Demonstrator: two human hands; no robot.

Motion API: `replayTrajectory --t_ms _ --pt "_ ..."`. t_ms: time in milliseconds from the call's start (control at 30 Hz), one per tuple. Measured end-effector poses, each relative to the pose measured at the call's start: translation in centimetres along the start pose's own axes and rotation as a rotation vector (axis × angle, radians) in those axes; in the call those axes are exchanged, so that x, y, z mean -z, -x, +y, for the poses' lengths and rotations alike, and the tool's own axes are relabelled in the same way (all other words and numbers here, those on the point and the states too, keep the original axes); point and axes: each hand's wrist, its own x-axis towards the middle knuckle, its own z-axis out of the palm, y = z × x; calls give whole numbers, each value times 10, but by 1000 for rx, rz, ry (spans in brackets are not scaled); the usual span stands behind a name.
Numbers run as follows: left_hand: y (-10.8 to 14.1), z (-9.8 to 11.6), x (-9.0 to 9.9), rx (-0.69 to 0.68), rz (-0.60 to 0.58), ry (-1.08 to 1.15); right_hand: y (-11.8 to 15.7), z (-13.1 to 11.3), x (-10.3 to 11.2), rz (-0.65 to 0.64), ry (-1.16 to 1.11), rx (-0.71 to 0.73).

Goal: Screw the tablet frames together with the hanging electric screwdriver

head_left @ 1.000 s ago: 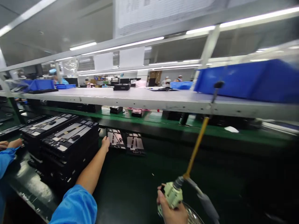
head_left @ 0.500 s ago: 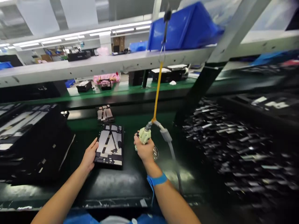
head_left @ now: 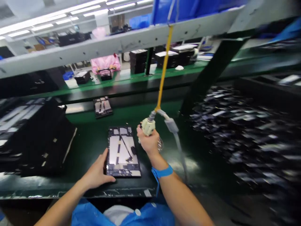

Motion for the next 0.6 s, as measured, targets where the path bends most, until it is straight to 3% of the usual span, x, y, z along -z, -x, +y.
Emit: replayTrajectory --t_ms 233,333,433,533,600 --pt "-11 17 5 -33 -109 -206 -11 8 0 44 41 -29" --pt "-15 33 10 -48 -49 -401 -12 3 2 45 55 -40" --pt "-27 52 6 -204 88 -539 -14 2 3 46 85 -31" --pt "-42 65 -9 -366 53 -659 -11 1 2 52 93 -17" --pt "-49 68 -21 -399 31 -733 -7 -1 0 53 91 -19"
